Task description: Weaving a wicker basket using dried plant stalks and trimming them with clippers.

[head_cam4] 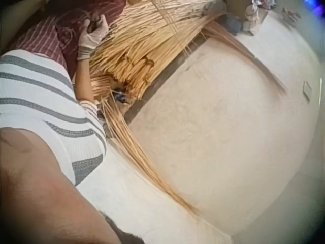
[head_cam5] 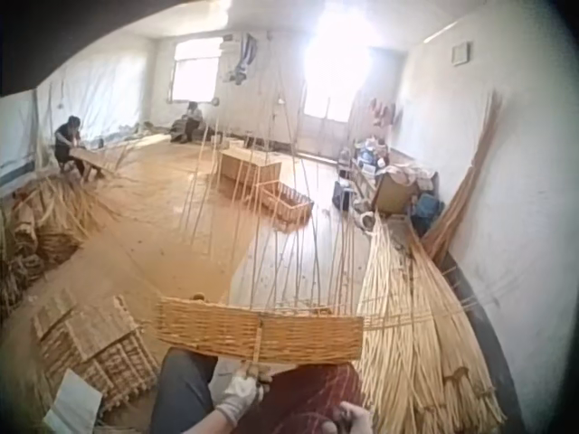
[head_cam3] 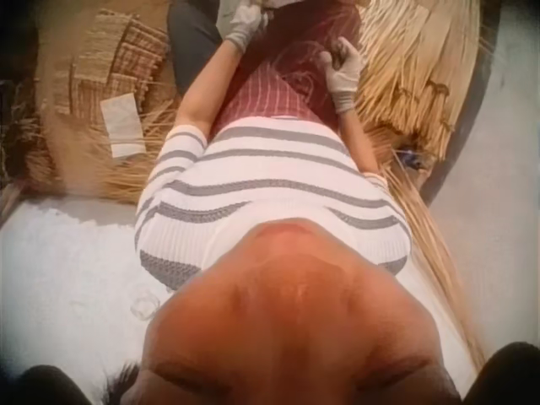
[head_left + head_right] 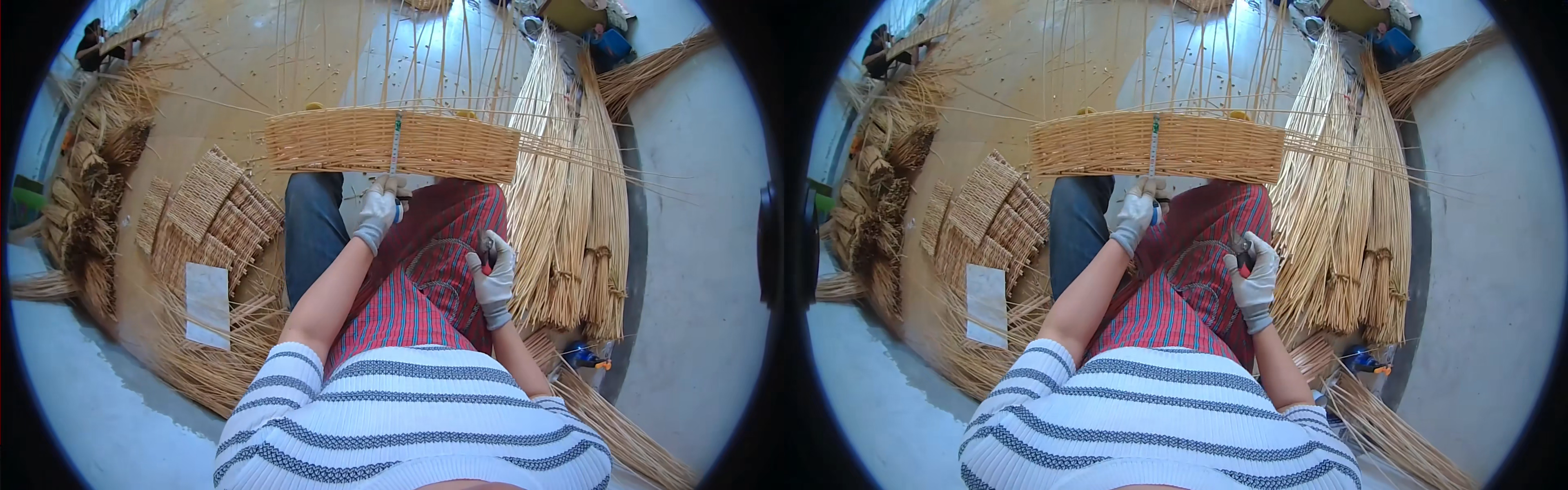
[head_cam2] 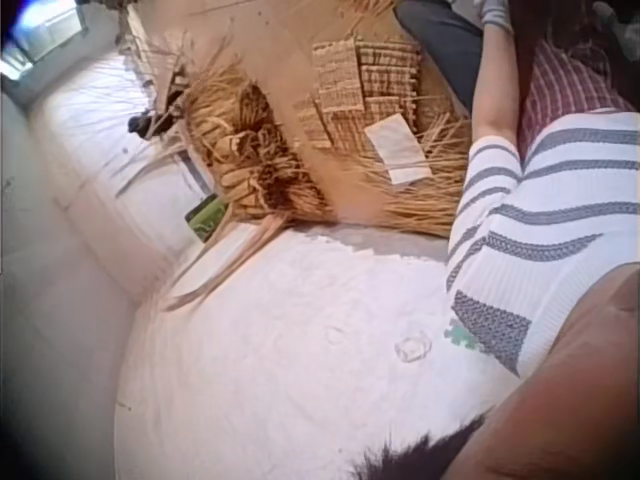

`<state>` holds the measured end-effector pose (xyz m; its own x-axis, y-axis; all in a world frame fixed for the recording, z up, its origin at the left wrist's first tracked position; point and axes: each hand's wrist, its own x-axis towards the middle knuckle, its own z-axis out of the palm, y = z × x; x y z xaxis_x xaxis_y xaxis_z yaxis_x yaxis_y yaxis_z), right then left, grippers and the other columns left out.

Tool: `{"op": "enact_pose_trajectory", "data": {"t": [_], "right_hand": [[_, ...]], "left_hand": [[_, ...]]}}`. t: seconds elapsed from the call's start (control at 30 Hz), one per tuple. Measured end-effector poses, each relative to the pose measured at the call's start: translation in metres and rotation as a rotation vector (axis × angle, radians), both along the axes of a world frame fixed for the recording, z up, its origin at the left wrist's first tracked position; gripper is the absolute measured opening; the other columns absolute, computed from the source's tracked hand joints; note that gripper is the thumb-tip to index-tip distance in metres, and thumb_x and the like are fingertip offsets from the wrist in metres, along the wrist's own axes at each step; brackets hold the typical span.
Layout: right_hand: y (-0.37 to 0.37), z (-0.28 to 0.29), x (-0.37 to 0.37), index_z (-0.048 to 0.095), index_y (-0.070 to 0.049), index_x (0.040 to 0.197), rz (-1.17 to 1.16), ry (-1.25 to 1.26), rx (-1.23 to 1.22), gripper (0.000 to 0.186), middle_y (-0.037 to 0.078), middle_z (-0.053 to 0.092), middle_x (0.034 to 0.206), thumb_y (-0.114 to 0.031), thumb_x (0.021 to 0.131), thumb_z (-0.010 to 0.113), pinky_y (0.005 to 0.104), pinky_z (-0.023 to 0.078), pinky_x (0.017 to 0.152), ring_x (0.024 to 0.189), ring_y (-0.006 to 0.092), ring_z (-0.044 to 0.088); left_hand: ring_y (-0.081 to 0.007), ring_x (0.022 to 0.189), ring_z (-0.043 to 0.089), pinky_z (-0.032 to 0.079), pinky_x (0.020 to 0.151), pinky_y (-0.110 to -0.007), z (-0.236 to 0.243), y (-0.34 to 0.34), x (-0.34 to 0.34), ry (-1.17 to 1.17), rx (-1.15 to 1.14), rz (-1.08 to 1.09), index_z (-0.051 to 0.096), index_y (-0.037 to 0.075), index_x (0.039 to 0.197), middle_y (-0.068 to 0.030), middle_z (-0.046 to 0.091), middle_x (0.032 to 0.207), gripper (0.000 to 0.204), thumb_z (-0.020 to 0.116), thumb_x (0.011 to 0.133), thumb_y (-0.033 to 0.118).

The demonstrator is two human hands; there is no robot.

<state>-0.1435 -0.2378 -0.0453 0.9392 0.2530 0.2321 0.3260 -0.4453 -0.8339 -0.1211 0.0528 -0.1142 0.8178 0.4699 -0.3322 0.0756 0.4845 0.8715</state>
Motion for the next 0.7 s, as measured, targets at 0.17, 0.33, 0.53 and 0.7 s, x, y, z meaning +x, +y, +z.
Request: {"op": "enact_pose_trajectory", "data": {"t": [0.17,0.33,0.53,0.7], "right_hand": [[0.006,0.0,0.004,0.059,-0.007,0.138,-0.034,-0.047,-0.015,0.06,0.007,0.059,0.116,-0.015,0.085,0.086,0.0344,0.049,0.096,0.103,0.0204,0.059],[0.007,-0.001,0.005,0.06,-0.007,0.137,-0.034,-0.13,-0.08,0.062,0.007,0.06,0.116,-0.014,0.083,0.087,0.0353,0.048,0.097,0.104,0.0222,0.059],[0.011,0.007,0.003,0.06,-0.007,0.136,-0.046,-0.167,-0.12,0.063,0.008,0.061,0.115,-0.013,0.08,0.088,0.0362,0.049,0.097,0.105,0.0235,0.058],[0.011,0.009,0.002,0.06,-0.007,0.137,-0.04,-0.201,-0.139,0.063,0.008,0.062,0.118,-0.013,0.081,0.088,0.0374,0.049,0.098,0.107,0.0249,0.058]], "left_hand": [[-0.0172,0.063,0.065,0.06,0.058,-0.035,0.005,0.004,-0.001,0.046,0.033,-0.005,0.068,0.004,0.111,-0.008,0.07,0.084,0.03,0.05,0.113,0.029],[-0.0193,0.069,0.068,0.063,0.06,-0.037,0.011,-0.004,0.0,0.038,-0.1,-0.023,0.064,0.005,0.119,-0.0083,0.068,0.085,0.028,0.049,0.113,0.028],[-0.0212,0.074,0.071,0.065,0.064,-0.039,0.013,0.002,0.0,0.067,-0.147,-0.052,0.061,0.007,0.124,-0.0089,0.066,0.089,0.025,0.05,0.112,0.027],[-0.0214,0.076,0.071,0.065,0.064,-0.039,0.011,0.004,0.0,0.05,-0.168,-0.052,0.061,0.007,0.124,-0.0087,0.066,0.088,0.024,0.052,0.112,0.026]]}}
